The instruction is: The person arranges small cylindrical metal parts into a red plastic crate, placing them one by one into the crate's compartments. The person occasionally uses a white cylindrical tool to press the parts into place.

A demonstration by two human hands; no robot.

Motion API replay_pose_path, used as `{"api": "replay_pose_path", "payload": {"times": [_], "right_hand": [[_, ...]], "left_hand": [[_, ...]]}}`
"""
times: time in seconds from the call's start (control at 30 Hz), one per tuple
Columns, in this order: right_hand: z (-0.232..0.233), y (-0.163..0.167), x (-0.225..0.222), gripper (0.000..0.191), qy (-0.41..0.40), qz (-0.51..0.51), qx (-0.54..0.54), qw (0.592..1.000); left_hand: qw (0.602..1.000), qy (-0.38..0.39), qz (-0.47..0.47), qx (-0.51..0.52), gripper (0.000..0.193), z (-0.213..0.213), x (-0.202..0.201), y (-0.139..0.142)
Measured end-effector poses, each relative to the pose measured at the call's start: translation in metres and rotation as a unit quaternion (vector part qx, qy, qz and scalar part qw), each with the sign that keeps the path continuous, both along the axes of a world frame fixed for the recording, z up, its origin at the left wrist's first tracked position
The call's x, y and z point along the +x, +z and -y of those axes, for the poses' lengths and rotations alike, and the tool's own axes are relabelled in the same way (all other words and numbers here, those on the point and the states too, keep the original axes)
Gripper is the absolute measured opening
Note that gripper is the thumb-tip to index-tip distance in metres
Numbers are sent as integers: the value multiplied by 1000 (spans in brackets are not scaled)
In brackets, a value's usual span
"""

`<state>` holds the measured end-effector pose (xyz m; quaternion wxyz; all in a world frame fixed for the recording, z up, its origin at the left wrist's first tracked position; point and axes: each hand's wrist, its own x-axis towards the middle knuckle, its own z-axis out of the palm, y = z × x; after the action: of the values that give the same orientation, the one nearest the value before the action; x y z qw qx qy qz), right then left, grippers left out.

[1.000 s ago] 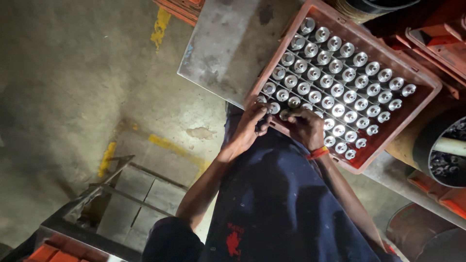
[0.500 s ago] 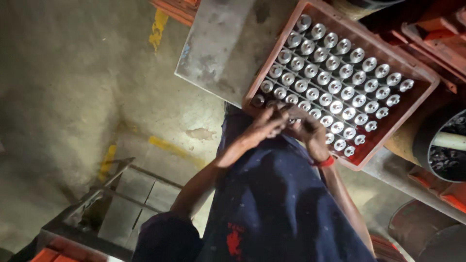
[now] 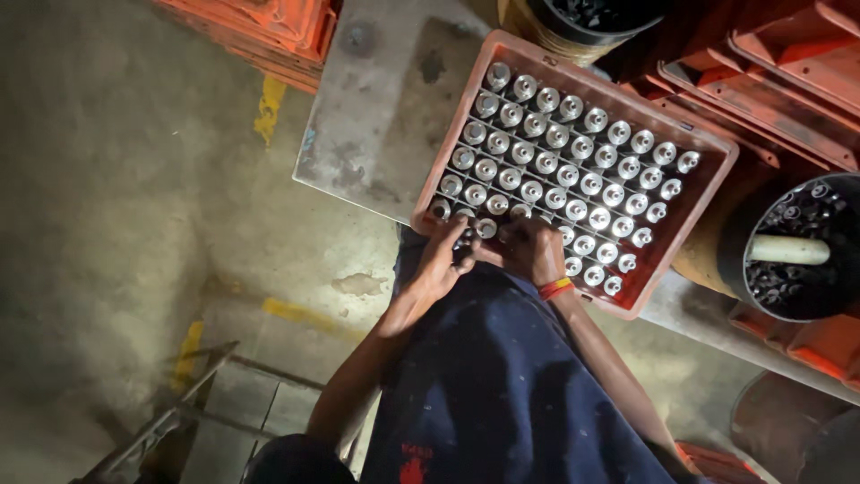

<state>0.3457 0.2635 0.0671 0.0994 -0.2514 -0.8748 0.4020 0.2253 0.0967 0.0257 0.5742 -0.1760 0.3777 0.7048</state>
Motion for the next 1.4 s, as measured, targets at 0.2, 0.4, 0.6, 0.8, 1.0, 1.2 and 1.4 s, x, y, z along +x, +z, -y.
{"api": "replay_pose_path", "payload": {"times": [0.2,0.4,0.6,0.8,1.0,1.2,1.4], "right_hand": [[-11,4,0,30,-29,48,-108,993],[6,-23,47,24,-70,-53,-443,892],[-4,-17,64,21,-265,-18,-427,864],[-16,4,57,19,-75,-1,-74,994],[-29,5,31,22,97,3,14,995],[-29,5,62,22,-154,2,-250,956],[5,-1,79,26,-96,-75,-350,929]], "left_hand": [[988,-89,-122,29,22,-11,6,27],[969,-200,-143,35,38,-31,19,46],[998,-70,4,5,25,-45,30,22],[1000,-15,26,-3,16,-28,18,17],[998,-51,-29,27,30,-23,15,28],[975,-174,-117,70,39,-36,20,38],[938,-298,-166,68,40,-49,38,37]]}}
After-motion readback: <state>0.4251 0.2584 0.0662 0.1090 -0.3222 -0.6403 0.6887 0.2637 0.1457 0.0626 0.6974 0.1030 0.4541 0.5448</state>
